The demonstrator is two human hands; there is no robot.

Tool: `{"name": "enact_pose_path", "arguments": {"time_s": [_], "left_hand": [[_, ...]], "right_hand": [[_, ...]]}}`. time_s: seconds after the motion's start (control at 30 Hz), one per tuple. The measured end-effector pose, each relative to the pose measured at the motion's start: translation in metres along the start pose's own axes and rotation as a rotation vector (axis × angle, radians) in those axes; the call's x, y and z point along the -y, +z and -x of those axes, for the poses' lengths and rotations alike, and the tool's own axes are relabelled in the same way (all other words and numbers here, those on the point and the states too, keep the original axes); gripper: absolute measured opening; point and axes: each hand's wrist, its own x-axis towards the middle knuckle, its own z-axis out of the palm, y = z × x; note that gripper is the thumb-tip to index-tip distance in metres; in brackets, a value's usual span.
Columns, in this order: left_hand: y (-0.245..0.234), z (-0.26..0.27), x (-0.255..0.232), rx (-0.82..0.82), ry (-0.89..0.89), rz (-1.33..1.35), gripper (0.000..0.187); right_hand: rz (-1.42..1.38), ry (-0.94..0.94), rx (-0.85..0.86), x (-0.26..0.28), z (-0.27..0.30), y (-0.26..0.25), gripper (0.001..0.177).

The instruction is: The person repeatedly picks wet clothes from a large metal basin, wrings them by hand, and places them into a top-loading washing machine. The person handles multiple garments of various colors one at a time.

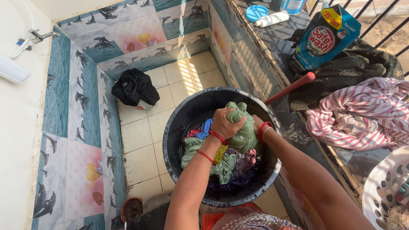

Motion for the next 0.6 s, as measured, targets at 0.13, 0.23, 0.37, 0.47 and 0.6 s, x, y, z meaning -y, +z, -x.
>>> {"name": "enact_pose_path", "arguments": {"time_s": [0.13,0.23,0.37,0.47,0.6], "left_hand": [[0.004,0.008,0.007,0.018,0.043,-0.132,0.038],[0.007,0.014,0.011,0.043,0.064,-0.212,0.037],[0.006,0.017,0.014,0.091,0.052,-0.253,0.035],[0.007,0.02,0.016,0.101,0.033,-0.299,0.034],[0.007,0.023,0.021,0.091,0.033,-0.336,0.036]], "right_hand": [[-0.191,0.199,0.015,0.002,-0.003,0.003,0.027],[0.266,0.002,0.109,-0.003,0.001,0.003,0.019],[0.198,0.086,0.053,-0.009,0.001,0.006,0.02],[0.104,0.053,0.093,-0.012,0.001,0.008,0.023],[0.225,-0.026,0.093,-0.014,0.001,0.009,0.027]]}}
